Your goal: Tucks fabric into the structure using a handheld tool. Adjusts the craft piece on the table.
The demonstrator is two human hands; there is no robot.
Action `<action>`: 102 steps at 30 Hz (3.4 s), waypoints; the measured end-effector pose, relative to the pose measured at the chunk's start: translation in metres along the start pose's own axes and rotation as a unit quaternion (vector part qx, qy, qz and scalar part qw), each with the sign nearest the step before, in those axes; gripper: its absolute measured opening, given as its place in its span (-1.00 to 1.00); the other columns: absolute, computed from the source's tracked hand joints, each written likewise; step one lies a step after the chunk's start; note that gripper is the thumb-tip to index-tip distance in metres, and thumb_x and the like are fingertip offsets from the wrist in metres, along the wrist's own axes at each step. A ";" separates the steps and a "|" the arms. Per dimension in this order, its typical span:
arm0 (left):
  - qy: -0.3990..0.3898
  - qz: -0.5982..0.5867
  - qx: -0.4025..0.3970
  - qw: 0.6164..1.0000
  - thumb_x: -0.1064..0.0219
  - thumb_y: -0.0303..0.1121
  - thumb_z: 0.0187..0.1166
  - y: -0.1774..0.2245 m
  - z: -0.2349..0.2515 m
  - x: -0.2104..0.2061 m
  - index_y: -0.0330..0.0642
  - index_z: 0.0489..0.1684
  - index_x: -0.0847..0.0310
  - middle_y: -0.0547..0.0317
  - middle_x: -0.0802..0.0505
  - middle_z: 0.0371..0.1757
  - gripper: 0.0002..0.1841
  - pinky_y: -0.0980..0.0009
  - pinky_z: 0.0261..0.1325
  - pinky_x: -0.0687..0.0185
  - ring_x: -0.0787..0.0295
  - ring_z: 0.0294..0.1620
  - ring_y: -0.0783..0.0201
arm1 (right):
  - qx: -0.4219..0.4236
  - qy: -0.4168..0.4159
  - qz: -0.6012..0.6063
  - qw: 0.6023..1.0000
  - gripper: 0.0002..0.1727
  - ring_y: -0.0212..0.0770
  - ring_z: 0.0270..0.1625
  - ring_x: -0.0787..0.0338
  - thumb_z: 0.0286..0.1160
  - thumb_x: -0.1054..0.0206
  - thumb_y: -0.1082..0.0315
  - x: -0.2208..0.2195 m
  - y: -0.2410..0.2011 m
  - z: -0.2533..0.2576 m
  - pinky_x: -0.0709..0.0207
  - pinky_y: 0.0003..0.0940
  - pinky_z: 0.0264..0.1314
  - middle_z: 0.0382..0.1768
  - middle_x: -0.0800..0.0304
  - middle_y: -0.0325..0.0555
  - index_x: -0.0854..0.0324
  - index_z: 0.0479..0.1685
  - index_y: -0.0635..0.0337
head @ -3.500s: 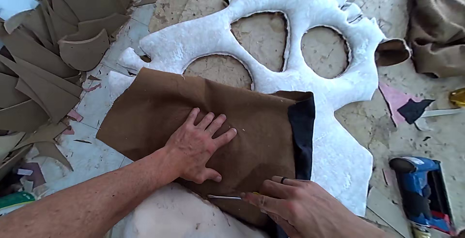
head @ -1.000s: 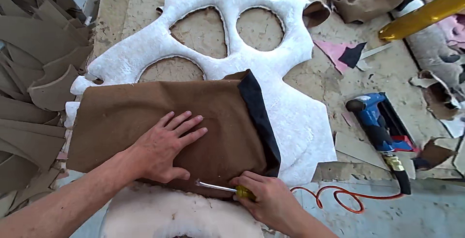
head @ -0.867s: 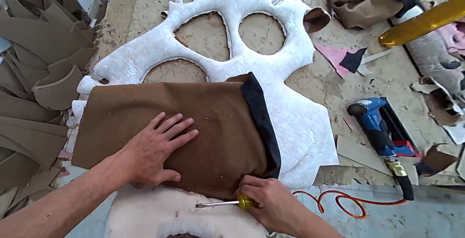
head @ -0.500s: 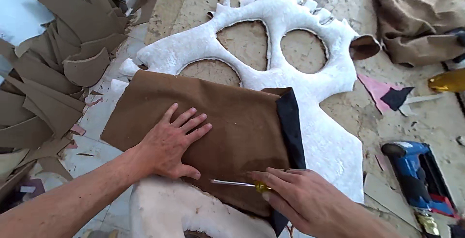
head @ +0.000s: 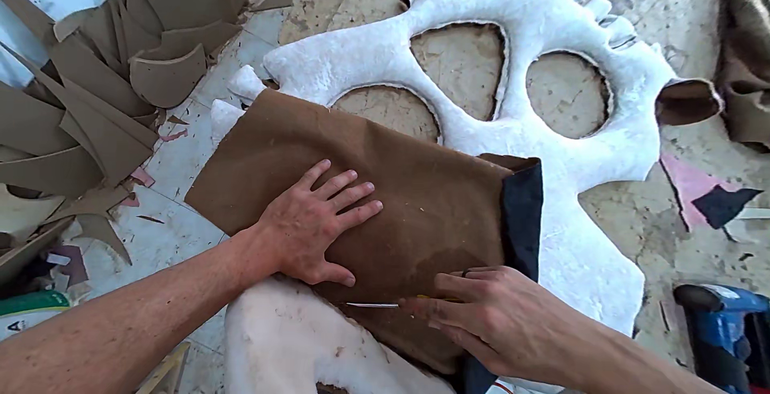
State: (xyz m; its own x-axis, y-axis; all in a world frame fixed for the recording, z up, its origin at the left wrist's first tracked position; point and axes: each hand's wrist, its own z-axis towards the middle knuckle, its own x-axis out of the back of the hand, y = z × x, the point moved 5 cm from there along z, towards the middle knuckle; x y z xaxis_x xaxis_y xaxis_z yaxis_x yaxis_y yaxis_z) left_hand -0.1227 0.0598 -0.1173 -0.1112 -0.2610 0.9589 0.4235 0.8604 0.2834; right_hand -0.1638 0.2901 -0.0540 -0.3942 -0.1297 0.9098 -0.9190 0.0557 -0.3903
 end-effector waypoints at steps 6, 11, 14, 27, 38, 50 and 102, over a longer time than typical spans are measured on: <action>0.012 -0.001 -0.001 1.000 -0.11 0.69 0.14 0.000 -0.001 -0.001 0.28 0.80 -0.32 0.13 -0.38 0.83 0.11 -0.36 0.82 0.18 -0.13 0.87 -0.10 | -0.009 -0.023 -0.048 0.999 -0.58 -0.18 -0.63 -0.60 0.54 -0.08 0.20 0.006 -0.015 0.011 -0.38 -0.25 -0.73 -0.45 -0.64 -0.20 -0.76 0.24 -0.24; 0.011 -0.002 0.002 1.000 -0.13 0.67 0.14 0.000 -0.001 -0.001 0.30 0.80 -0.31 0.14 -0.38 0.84 0.10 -0.35 0.82 0.16 -0.14 0.86 -0.09 | -0.084 -0.126 -0.058 0.987 -0.56 0.01 -0.65 -0.61 0.44 -0.23 0.40 0.022 -0.048 0.021 -0.41 -0.13 -0.72 -0.40 -0.65 0.04 -0.71 0.32 -0.02; 0.006 -0.005 0.003 1.000 -0.13 0.66 0.16 0.000 0.000 -0.001 0.30 0.80 -0.31 0.13 -0.36 0.84 0.08 -0.35 0.82 0.19 -0.13 0.87 -0.09 | -0.112 -0.169 -0.058 0.978 -0.52 0.05 -0.61 -0.65 0.47 -0.22 0.46 0.024 -0.059 0.025 -0.42 -0.12 -0.68 -0.36 -0.67 0.11 -0.68 0.40 0.06; 0.049 -0.006 -0.011 0.999 -0.20 0.63 0.16 -0.001 -0.004 -0.009 0.28 0.80 -0.32 0.12 -0.34 0.85 0.07 -0.39 0.81 0.21 -0.10 0.88 -0.11 | -0.254 -0.226 0.340 0.877 -0.61 -0.37 -0.13 -0.83 0.72 -0.15 0.10 -0.023 0.018 0.017 -0.70 -0.20 0.02 -0.01 -0.91 -0.28 -0.76 0.38 -0.27; 0.022 0.000 -0.002 1.000 -0.15 0.65 0.15 0.000 0.001 -0.001 0.28 0.79 -0.34 0.14 -0.40 0.82 0.08 -0.38 0.81 0.18 -0.15 0.86 -0.11 | -0.061 -0.118 -0.046 0.990 -0.60 -0.26 -0.42 -0.75 0.31 -0.35 0.17 0.013 -0.002 0.038 -0.59 -0.24 -0.43 -0.41 -0.75 -0.36 -0.82 0.16 -0.42; 0.010 0.007 0.000 1.000 -0.17 0.66 0.13 0.001 0.001 0.000 0.27 0.78 -0.35 0.13 -0.38 0.83 0.09 -0.40 0.80 0.22 -0.12 0.87 -0.11 | -0.128 -0.086 0.380 0.912 -0.68 -0.64 -0.36 -0.68 0.67 -0.23 0.03 0.005 0.051 0.020 -0.57 -0.61 -0.32 -0.37 -0.81 -0.47 -0.86 0.05 -0.09; -0.128 -0.011 0.020 0.991 -0.42 0.49 0.14 0.012 0.009 0.009 0.36 0.94 0.04 0.14 -0.01 0.96 0.19 -0.48 0.78 0.51 0.25 0.96 -0.13 | -0.053 0.019 0.447 0.893 -0.65 -0.64 -0.14 -0.77 0.78 -0.16 0.06 0.002 0.042 -0.005 -0.66 -0.67 -0.09 -0.14 -0.89 -0.42 -0.82 0.18 -0.04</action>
State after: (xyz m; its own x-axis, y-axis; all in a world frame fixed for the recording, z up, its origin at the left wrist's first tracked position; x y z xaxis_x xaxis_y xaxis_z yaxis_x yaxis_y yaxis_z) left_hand -0.1262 0.0717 -0.1053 -0.3467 -0.1639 0.9236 0.3824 0.8744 0.2987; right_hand -0.2028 0.2967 -0.0682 -0.9679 0.0478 0.2467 -0.2314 0.2132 -0.9492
